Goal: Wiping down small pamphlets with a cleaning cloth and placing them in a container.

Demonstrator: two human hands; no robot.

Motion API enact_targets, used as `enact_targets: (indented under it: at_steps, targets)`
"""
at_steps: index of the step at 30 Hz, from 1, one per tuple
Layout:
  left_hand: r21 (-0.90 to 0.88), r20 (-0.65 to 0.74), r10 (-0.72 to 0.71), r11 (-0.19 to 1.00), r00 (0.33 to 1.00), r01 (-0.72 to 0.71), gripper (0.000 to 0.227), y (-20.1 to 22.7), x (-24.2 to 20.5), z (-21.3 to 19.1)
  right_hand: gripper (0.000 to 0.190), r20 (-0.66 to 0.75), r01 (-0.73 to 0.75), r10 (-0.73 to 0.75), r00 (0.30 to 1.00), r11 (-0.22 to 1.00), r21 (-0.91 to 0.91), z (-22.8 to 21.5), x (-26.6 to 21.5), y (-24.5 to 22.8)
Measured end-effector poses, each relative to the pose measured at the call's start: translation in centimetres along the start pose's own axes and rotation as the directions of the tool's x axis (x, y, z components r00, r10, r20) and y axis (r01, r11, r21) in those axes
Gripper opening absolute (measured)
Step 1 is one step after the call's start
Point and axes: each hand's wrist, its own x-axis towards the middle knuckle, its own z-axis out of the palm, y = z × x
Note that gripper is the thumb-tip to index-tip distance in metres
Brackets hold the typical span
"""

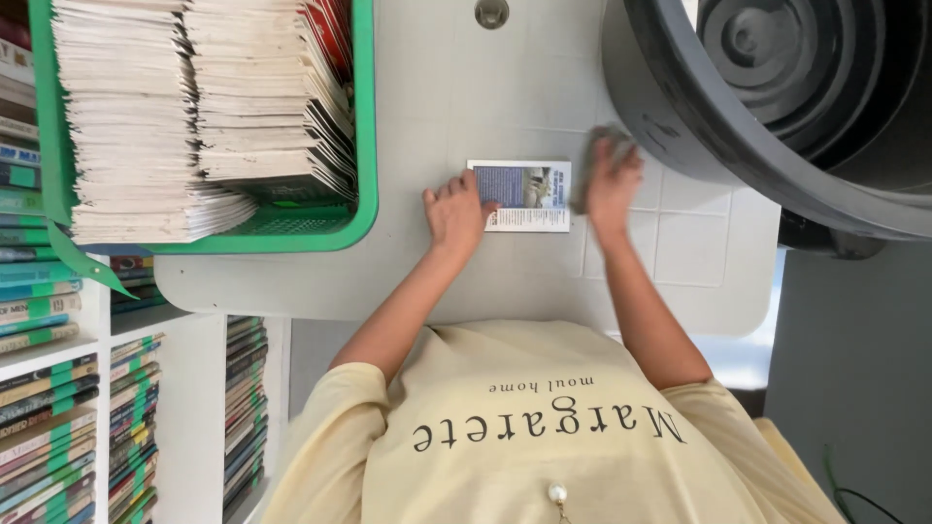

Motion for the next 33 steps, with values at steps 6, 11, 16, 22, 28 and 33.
enact_targets:
  at_steps: [6,11,16,22,28,33]
  targets:
    - [-0.141,0.137,-0.141,0.977,0.98,0.16,0.065,-0.7,-1.1,0.3,0.065,0.61,0.545,-0.302,0.733,0.797,-0.26,4.2,-9.6,-3.4]
    - [-0.197,0.127,-0.159,0.963,0.979,0.182,0.072,0.2,-1.9,-0.2,0.062,0.409,0.444,-0.28,0.869,0.806,-0.391,2.6,-2.9,2.4]
    - [-0.275,0.182,-0.122,0.946,0.976,0.17,0.077,-0.1,0.0,-2.9,0.048,0.347,0.382,-0.28,0.895,0.883,-0.272,0.4,2.9,5.4]
    - [-0.344,0.274,0.075,0.939,0.959,0.025,0.112,-0.5,2.4,-3.0,0.064,0.061,0.571,-0.603,0.795,0.779,0.26,3.3,-4.0,-0.5]
    - [-0.358,0.298,0.017,0.929,0.955,0.096,0.097,-0.9,3.6,-1.4,0.061,0.498,0.593,-0.436,0.749,0.777,-0.211,4.4,-3.5,1.0]
    - [-0.38,0.323,-0.023,0.912,0.946,0.152,0.061,-1.5,4.2,-2.1,0.048,0.274,0.271,-0.259,0.926,0.963,-0.006,1.6,3.3,5.1]
